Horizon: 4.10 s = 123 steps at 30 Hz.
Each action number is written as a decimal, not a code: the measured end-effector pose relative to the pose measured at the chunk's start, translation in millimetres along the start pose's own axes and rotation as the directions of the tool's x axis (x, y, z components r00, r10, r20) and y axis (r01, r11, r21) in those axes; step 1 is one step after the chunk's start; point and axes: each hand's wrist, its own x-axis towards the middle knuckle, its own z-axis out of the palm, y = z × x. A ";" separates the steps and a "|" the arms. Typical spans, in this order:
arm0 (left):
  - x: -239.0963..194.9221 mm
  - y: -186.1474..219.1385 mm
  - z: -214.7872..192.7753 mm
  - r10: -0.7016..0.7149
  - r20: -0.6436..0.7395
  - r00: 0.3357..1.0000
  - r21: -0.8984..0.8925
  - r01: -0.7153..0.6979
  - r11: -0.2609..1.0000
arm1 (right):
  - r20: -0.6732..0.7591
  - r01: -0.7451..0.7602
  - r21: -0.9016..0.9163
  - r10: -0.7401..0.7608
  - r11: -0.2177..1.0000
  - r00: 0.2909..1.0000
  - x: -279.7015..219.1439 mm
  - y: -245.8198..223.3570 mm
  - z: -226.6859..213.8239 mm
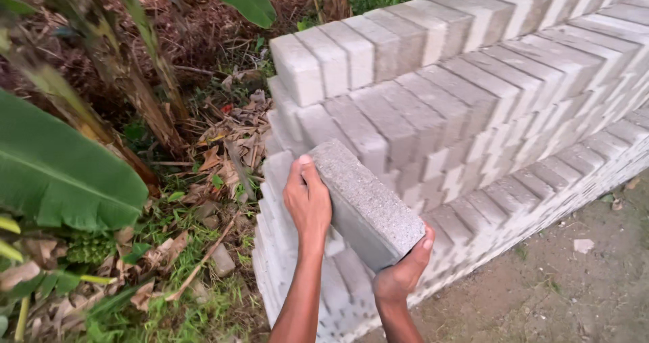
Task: The person picks up a concrete brick from a pile by hand and places it onto a horizontal row of a low brick wall, repeating this action for multiple bricks.
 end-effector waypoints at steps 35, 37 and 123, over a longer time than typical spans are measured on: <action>-248.4 265.2 852.5 0.186 0.618 0.764 -0.220 -0.059 0.974 | -0.450 0.152 -0.391 -0.333 0.908 0.829 760.5 -157.1 -404.7; -243.7 269.9 904.8 0.178 0.590 0.787 -0.219 -0.056 0.974 | -0.440 0.141 -0.444 -0.352 0.885 0.826 813.8 -144.8 -415.8; -9.4 282.4 1368.6 0.010 -0.018 1.000 0.423 -0.002 0.906 | 0.836 0.571 -0.549 0.385 0.610 0.392 1502.2 47.3 -217.1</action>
